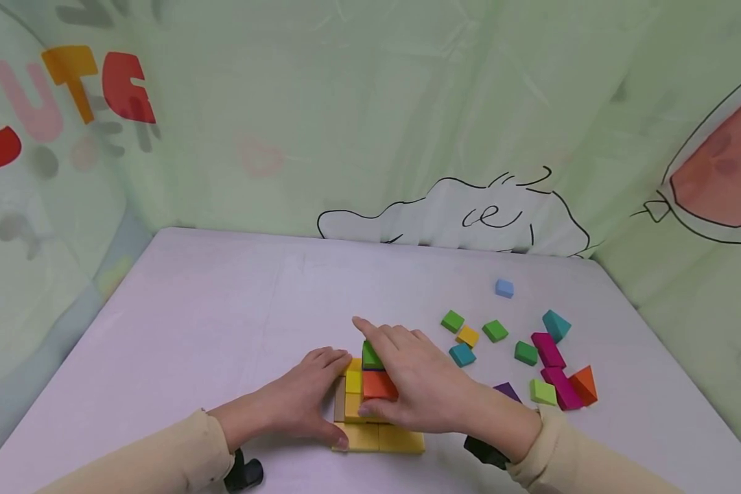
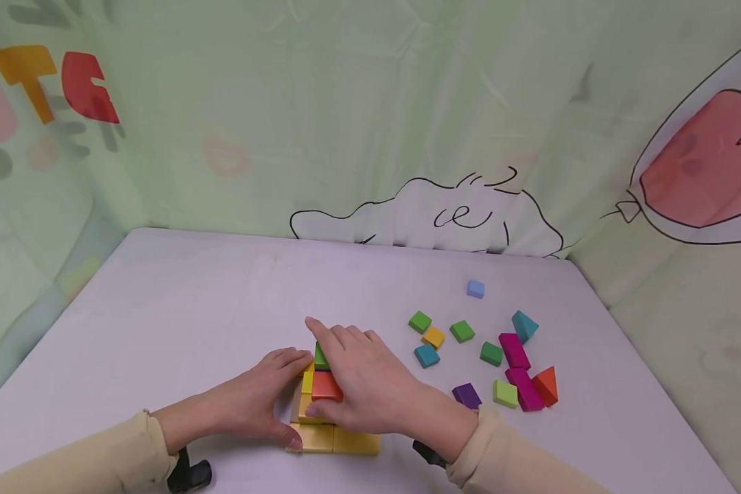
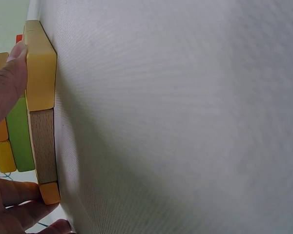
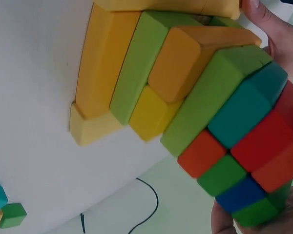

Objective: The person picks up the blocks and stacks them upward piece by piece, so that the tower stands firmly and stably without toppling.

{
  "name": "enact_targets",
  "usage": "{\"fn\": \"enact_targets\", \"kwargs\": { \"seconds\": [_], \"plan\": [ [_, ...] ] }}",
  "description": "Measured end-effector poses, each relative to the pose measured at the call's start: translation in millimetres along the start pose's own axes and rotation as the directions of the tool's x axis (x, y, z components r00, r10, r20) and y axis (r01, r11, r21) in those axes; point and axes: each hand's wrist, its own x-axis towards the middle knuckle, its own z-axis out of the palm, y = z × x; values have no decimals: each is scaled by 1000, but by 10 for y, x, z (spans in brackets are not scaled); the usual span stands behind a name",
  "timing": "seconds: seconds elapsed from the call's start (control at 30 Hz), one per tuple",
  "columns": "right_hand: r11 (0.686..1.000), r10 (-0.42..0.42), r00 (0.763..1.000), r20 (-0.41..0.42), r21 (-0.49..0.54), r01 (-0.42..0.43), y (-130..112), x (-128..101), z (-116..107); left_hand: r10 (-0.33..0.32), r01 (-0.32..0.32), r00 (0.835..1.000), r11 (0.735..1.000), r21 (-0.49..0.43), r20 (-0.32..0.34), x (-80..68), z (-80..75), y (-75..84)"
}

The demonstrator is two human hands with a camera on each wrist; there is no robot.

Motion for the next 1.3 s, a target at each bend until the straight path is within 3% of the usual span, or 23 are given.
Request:
{"fn": "enact_targets", "kwargs": {
  "seconds": [0.23, 0.4, 0.57, 1.3],
  "plan": [
    [991, 93, 991, -95, 107, -83, 212, -201, -121, 7, -7, 1000, 1000, 21, 0, 16, -10, 15],
    [970, 152, 988, -41, 197, -141, 331, -323, -65, 5, -5, 1000, 999, 35, -7, 11, -28, 23],
    [958, 156, 987, -26, 248, -144, 321, -362, 16, 2, -2, 1000, 1000, 25, -11, 8, -25, 16],
    [969, 147, 984, -105, 216, -121, 284, -361, 119, -4, 4, 1000, 1000, 15, -3, 0, -2, 13]
  ]
}}
